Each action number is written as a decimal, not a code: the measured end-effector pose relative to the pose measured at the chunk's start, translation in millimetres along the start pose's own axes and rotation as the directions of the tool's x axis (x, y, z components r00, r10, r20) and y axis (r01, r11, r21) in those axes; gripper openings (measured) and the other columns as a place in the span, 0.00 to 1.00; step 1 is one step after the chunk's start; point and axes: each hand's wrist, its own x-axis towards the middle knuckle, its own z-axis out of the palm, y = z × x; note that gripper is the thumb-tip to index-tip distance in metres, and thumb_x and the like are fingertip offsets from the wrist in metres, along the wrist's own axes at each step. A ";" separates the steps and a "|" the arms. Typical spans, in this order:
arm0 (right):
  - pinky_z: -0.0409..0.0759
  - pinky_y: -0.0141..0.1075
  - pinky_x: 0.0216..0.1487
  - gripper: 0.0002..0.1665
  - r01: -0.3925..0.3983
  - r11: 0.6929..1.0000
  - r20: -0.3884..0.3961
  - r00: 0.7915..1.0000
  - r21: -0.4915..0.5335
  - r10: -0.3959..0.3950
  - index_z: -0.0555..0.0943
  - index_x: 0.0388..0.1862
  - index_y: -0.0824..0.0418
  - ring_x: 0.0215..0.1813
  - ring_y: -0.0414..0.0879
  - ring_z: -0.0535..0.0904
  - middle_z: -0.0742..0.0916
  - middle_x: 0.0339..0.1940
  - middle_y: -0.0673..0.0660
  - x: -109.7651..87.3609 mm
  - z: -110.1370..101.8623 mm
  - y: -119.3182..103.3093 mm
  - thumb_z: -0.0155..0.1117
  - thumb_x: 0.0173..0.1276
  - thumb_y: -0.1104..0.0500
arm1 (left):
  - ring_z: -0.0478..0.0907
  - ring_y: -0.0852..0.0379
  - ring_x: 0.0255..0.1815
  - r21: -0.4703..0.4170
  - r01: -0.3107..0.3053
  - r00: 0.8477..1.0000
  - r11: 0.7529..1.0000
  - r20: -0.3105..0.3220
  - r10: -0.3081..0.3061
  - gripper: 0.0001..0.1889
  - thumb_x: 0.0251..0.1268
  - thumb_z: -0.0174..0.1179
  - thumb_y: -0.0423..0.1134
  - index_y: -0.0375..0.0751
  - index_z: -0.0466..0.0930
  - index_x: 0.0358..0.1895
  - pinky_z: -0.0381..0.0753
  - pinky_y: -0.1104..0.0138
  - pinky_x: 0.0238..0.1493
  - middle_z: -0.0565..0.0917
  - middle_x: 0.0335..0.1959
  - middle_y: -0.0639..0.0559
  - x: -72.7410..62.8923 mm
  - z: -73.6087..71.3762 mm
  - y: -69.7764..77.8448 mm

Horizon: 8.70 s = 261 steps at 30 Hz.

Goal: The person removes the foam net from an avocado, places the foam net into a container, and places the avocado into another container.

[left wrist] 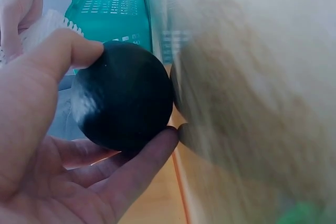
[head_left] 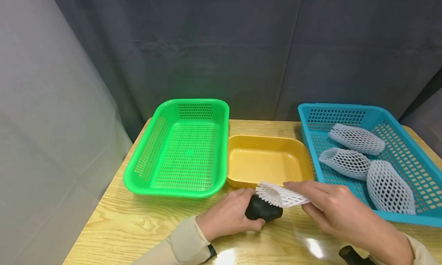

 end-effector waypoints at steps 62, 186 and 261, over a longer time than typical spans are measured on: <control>0.73 0.28 0.22 0.22 -0.001 0.996 0.178 0.984 -0.087 0.017 0.85 0.52 0.64 0.20 0.35 0.70 0.89 0.32 0.53 83.4 13.9 10.2 0.70 0.56 0.72 | 0.75 0.67 0.35 0.046 -0.042 0.999 0.998 -0.020 0.043 0.26 0.59 0.69 0.55 0.42 0.76 0.52 0.72 0.78 0.34 0.83 0.41 0.53 -2.0 1.9 3.5; 0.77 0.33 0.28 0.05 -0.083 0.997 0.593 0.802 0.005 0.064 0.84 0.37 0.61 0.24 0.39 0.75 0.84 0.24 0.52 128.5 126.1 102.0 0.67 0.65 0.70 | 0.74 0.69 0.34 0.074 -0.004 1.000 0.997 0.001 0.004 0.28 0.59 0.69 0.58 0.44 0.75 0.55 0.72 0.82 0.34 0.83 0.43 0.55 -1.2 -0.1 3.9; 0.85 0.52 0.61 0.37 -0.144 0.988 0.663 0.735 -0.057 0.146 0.84 0.62 0.63 0.55 0.55 0.89 0.90 0.57 0.61 130.7 81.0 85.5 0.65 0.71 0.35 | 0.74 0.66 0.34 0.013 0.005 1.000 1.000 0.012 -0.005 0.28 0.59 0.68 0.56 0.43 0.74 0.56 0.73 0.77 0.36 0.83 0.43 0.53 -2.0 1.8 2.9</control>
